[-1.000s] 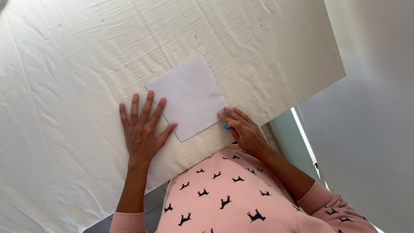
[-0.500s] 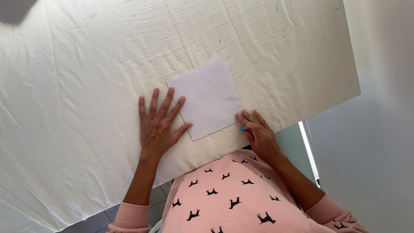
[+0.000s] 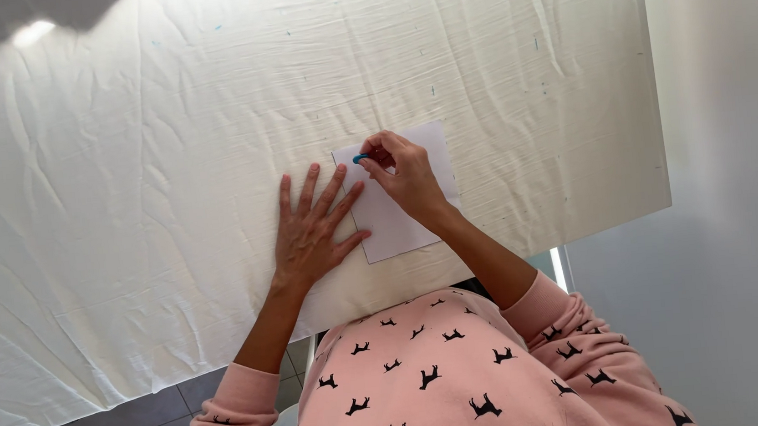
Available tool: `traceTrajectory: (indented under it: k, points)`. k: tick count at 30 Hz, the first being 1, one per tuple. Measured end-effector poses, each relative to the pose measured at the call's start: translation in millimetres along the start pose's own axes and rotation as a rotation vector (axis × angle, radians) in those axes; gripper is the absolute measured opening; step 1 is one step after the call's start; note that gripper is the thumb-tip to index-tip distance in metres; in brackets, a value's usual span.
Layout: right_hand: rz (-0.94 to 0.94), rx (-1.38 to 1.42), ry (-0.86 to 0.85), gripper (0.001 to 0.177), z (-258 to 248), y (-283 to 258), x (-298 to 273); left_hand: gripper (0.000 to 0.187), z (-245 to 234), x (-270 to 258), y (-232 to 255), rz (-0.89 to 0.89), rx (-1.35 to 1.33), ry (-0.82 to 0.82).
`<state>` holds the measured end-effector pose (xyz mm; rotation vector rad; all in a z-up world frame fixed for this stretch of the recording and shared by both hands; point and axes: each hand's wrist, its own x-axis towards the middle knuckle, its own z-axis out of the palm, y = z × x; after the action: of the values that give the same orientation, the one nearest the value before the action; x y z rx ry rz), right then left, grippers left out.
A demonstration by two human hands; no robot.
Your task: The person uses a blue chalk marker to trace a pattern from a white paper template onto a large piece of white fabric laid out on a table. After marking the fabric, the person picks up a pair of scissors and begins cutting the fabric along the marked lines.
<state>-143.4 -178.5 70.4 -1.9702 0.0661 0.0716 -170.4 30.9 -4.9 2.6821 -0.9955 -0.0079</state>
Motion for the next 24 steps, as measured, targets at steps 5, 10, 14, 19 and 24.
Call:
traceTrajectory:
  k: [5, 10, 14, 19, 24]
  points:
    - [0.006, -0.043, -0.006, 0.010, 21.5, 5.9, 15.7, 0.072, 2.4, -0.1, -1.0, 0.000, -0.009, 0.024]
    - [-0.032, -0.152, -0.113, 0.011, 25.4, 16.8, 38.0, 0.071, 3.2, 2.4, -3.4, 0.007, -0.039, 0.078]
    - [-0.050, -0.189, -0.229, 0.013, 23.8, 22.5, 41.6, 0.071, 6.8, -2.4, -2.4, 0.005, -0.046, 0.069]
    - [-0.064, -0.248, -0.254, 0.012, 24.7, 17.8, 43.2, 0.070, 4.9, -0.6, -3.5, -0.005, -0.068, 0.065]
    - [-0.052, -0.311, -0.158, 0.011, 32.8, 10.3, 39.3, 0.069, -0.3, 1.2, -2.3, -0.011, -0.102, 0.090]
